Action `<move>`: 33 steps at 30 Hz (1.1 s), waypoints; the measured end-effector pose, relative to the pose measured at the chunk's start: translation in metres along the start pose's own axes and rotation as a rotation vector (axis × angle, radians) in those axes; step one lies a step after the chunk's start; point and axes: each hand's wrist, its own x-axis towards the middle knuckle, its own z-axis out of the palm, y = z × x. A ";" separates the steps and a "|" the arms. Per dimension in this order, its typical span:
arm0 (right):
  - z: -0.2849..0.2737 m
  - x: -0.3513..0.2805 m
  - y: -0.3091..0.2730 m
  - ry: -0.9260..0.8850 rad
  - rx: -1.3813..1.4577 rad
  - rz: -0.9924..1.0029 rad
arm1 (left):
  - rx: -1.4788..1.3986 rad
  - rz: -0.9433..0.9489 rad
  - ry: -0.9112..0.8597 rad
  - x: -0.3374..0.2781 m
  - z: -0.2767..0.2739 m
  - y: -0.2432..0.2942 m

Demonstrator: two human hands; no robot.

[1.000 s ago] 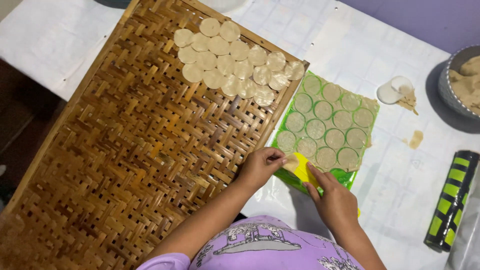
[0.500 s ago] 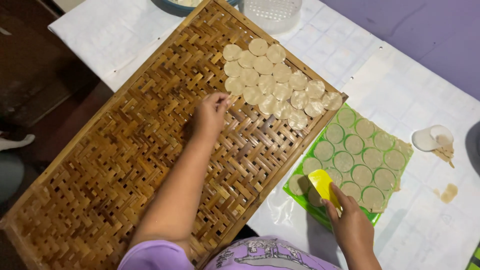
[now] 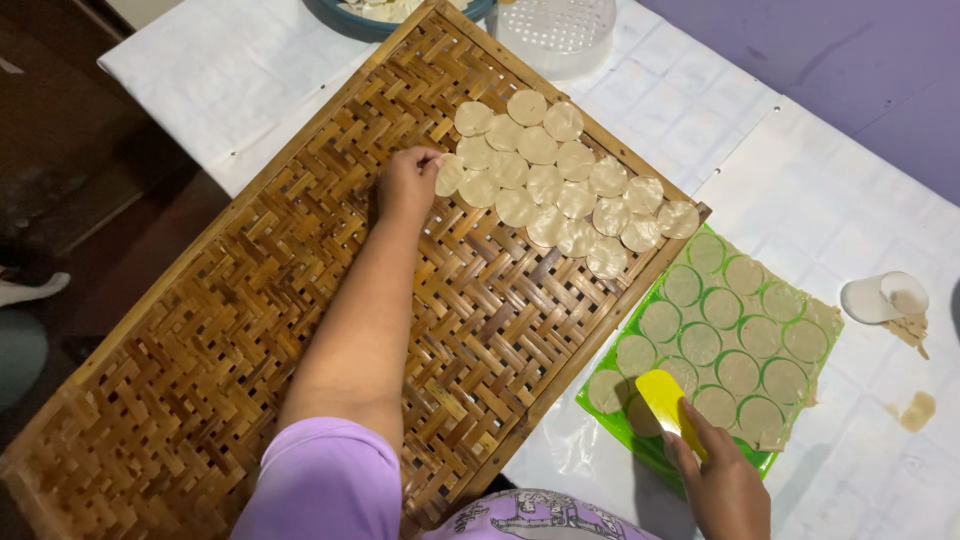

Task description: Preparing small circular dough wrappers for cooking.

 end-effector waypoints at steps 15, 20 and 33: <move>-0.015 -0.013 0.050 0.126 0.049 0.157 | 0.061 0.551 0.357 -0.009 0.068 -0.037; -0.032 -0.017 0.108 0.212 -0.039 0.384 | -0.057 0.611 0.033 -0.140 0.078 0.032; 0.013 0.008 0.124 0.306 0.489 0.316 | -0.189 0.860 -0.203 -0.263 0.142 0.016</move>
